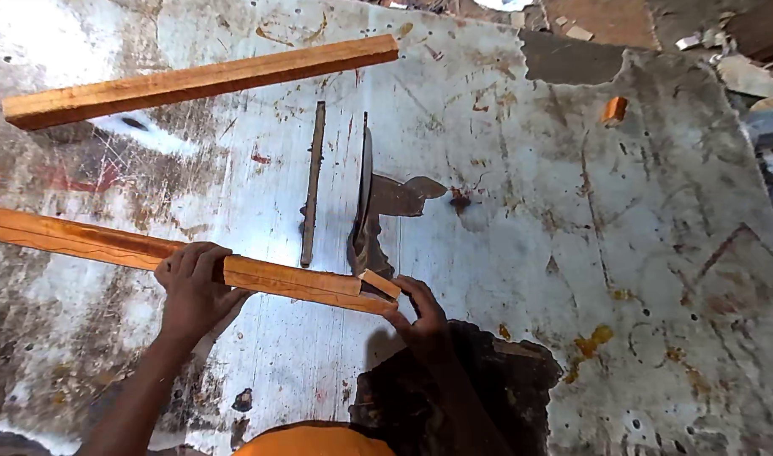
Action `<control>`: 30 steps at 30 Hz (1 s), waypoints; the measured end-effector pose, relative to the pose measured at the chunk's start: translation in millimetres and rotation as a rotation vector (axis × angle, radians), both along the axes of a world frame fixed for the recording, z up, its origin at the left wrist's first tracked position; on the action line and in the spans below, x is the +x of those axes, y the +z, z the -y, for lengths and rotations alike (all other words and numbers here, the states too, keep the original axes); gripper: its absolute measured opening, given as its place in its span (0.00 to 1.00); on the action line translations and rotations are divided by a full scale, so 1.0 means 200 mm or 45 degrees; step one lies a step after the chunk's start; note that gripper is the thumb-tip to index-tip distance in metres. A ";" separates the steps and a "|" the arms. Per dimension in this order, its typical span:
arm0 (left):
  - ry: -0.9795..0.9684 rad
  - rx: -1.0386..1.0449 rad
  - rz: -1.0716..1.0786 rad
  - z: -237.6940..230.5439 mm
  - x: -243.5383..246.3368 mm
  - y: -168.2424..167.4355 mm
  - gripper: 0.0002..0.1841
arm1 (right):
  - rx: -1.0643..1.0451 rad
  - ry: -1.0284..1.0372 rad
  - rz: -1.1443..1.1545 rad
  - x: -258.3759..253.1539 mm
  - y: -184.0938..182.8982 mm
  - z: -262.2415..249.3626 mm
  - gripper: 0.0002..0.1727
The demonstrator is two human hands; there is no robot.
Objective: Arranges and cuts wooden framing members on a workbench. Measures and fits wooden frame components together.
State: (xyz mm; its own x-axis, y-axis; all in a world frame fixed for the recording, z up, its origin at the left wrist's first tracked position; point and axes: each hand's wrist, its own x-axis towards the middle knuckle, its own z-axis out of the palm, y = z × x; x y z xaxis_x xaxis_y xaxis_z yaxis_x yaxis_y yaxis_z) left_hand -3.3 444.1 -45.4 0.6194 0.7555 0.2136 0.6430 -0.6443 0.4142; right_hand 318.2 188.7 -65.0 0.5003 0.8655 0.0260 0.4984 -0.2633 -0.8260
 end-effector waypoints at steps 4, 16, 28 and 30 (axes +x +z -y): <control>0.082 0.153 0.080 0.08 -0.01 -0.03 0.38 | -0.028 -0.003 0.045 0.05 0.05 -0.03 0.13; 0.133 0.221 0.006 0.10 0.00 -0.03 0.39 | 0.247 -0.587 -0.672 0.58 0.14 0.08 0.24; 0.089 0.186 -0.168 0.10 0.01 0.04 0.39 | 0.090 -0.229 0.048 0.04 -0.04 0.30 0.26; 0.019 0.126 -0.210 0.06 0.00 0.05 0.39 | 0.080 -0.192 0.108 -0.02 -0.07 0.29 0.26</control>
State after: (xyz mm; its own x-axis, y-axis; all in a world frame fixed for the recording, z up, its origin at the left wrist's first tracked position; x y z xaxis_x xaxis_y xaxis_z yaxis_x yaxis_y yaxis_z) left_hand -2.5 431.9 -35.3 0.6410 0.7452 0.1839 0.7068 -0.6665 0.2372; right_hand 313.2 131.1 -79.7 0.6182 0.7760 0.1253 0.5257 -0.2896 -0.7999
